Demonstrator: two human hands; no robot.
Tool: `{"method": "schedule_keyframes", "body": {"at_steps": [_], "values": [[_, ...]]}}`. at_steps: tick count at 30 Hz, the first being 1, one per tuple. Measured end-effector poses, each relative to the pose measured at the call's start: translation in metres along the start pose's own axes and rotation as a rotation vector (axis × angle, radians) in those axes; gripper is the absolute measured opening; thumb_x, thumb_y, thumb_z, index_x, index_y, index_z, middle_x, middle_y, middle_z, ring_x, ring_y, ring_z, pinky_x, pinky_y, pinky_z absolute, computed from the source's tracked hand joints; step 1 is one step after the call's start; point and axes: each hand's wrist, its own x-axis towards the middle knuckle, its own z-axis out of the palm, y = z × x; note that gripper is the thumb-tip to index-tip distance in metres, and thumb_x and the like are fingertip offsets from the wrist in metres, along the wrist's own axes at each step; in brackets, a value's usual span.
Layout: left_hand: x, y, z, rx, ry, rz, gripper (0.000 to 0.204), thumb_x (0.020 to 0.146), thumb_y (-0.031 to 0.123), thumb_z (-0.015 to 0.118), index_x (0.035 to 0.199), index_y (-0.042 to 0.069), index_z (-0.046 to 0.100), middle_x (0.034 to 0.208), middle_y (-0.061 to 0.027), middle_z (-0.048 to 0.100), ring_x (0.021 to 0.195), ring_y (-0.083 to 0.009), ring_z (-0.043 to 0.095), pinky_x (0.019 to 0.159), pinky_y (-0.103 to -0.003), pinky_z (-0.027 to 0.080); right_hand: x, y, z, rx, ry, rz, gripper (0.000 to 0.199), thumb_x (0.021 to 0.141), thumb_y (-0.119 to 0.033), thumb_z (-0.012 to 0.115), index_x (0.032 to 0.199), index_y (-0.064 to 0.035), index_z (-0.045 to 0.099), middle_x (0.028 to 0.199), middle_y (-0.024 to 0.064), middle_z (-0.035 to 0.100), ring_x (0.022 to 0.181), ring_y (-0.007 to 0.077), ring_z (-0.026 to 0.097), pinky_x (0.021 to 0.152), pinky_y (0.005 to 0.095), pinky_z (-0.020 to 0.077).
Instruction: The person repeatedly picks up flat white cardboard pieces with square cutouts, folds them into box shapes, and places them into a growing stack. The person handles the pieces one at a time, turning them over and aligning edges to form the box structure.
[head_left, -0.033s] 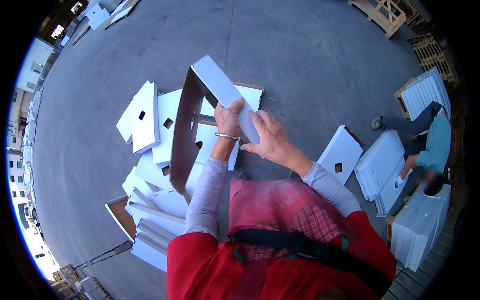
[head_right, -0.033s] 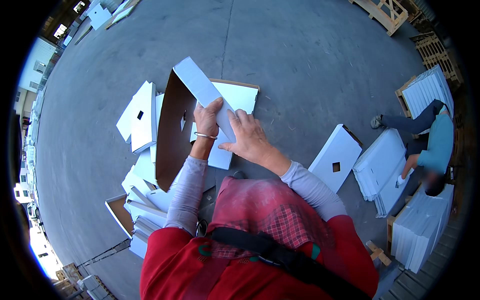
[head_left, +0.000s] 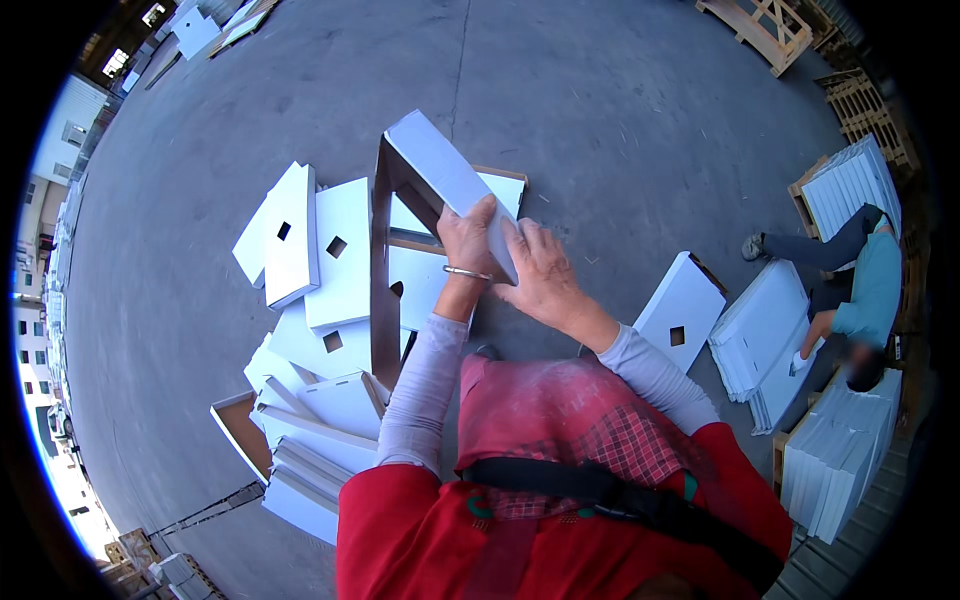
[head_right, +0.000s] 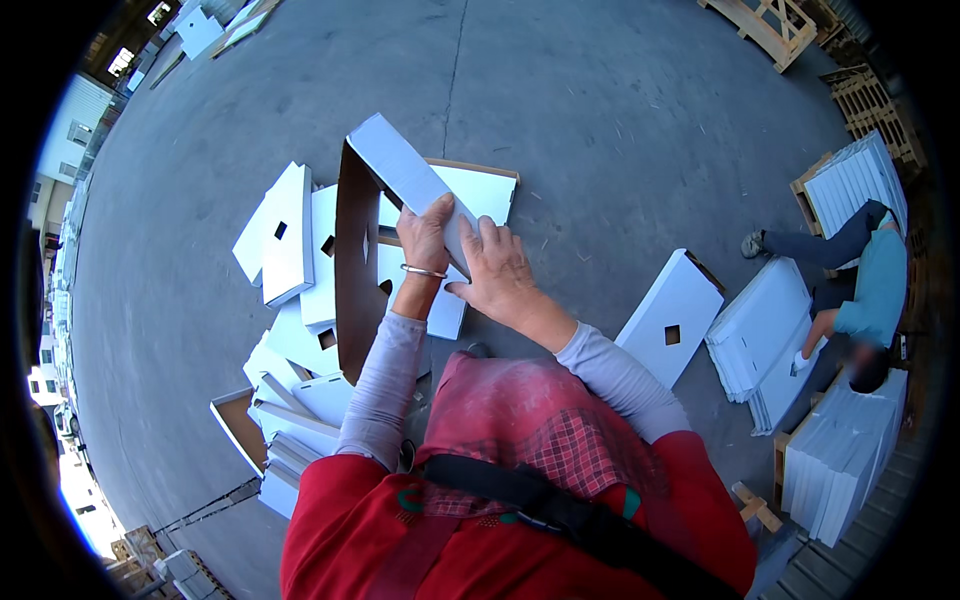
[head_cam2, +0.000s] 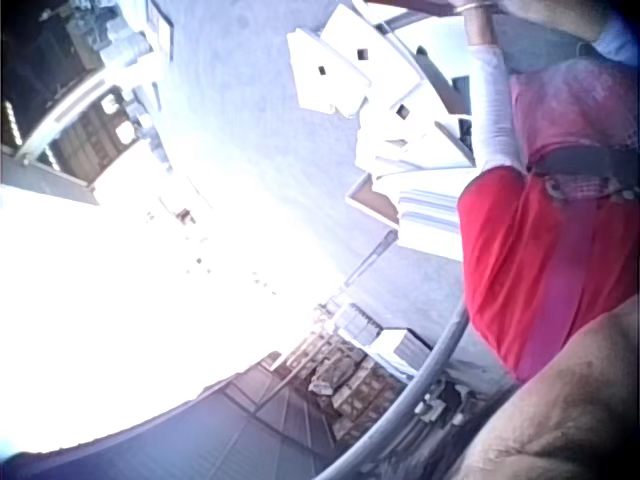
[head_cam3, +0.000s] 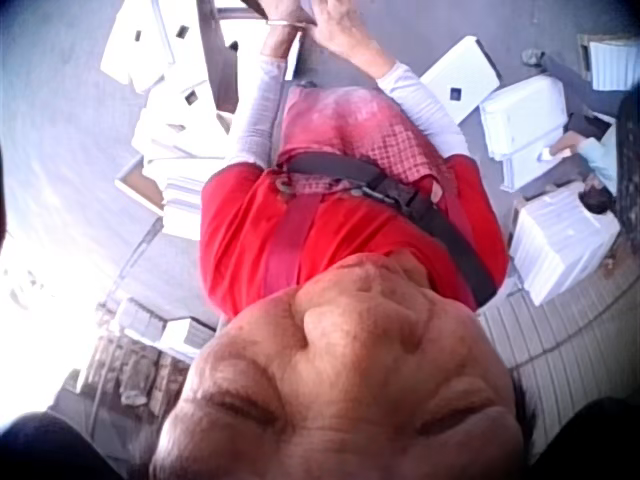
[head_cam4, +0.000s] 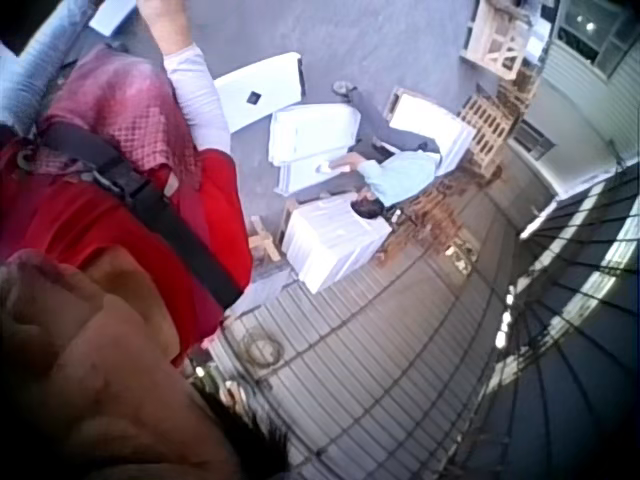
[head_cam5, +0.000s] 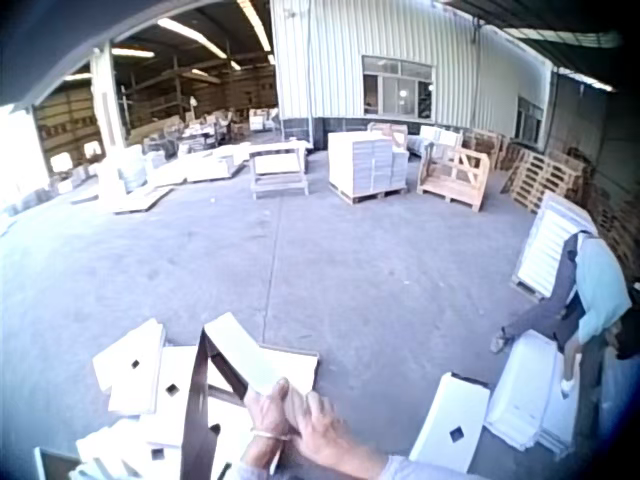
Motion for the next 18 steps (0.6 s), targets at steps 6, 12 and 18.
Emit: {"method": "schedule_keyframes", "body": {"at_steps": [6, 12, 18], "values": [[-0.024, 0.001, 0.036, 0.141, -0.038, 0.134, 0.023, 0.085, 0.011, 0.064, 0.103, -0.002, 0.057, 0.095, -0.0059, 0.062, 0.082, -0.0136, 0.058, 0.072, -0.028, 0.048, 0.007, 0.031, 0.022, 0.045, 0.239, 0.036, 0.079, 0.069, -0.013, 0.07, 0.136, 0.0078, 0.035, 0.108, 0.0202, 0.051, 0.093, 0.0355, 0.055, 0.077, 0.0434, 0.0469], [-0.018, 0.042, 0.025, -0.106, -0.087, -0.027, 0.035, 0.089, 0.024, 0.062, 0.111, -0.001, 0.054, 0.097, -0.009, 0.061, 0.087, -0.018, 0.061, 0.076, -0.032, 0.05, -0.01, 0.029, -0.021, 0.409, -0.049, 0.161, 0.07, 0.074, -0.011, 0.064, 0.137, 0.0051, 0.04, 0.128, 0.0255, 0.052, 0.112, 0.0389, 0.056, 0.092, 0.0414, 0.047], [-0.033, 0.029, -0.024, -0.614, -0.066, -0.481, 0.063, 0.091, 0.042, 0.06, 0.135, 0.001, 0.04, 0.134, -0.0204, 0.042, 0.124, -0.0357, 0.043, 0.104, -0.059, 0.033, -0.029, 0.057, -0.017, 0.76, -0.317, 0.199, 0.069, 0.068, -0.005, 0.068, 0.134, 0.0022, 0.049, 0.126, 0.0186, 0.057, 0.11, 0.0227, 0.058, 0.095, 0.0291, 0.0428]]}}
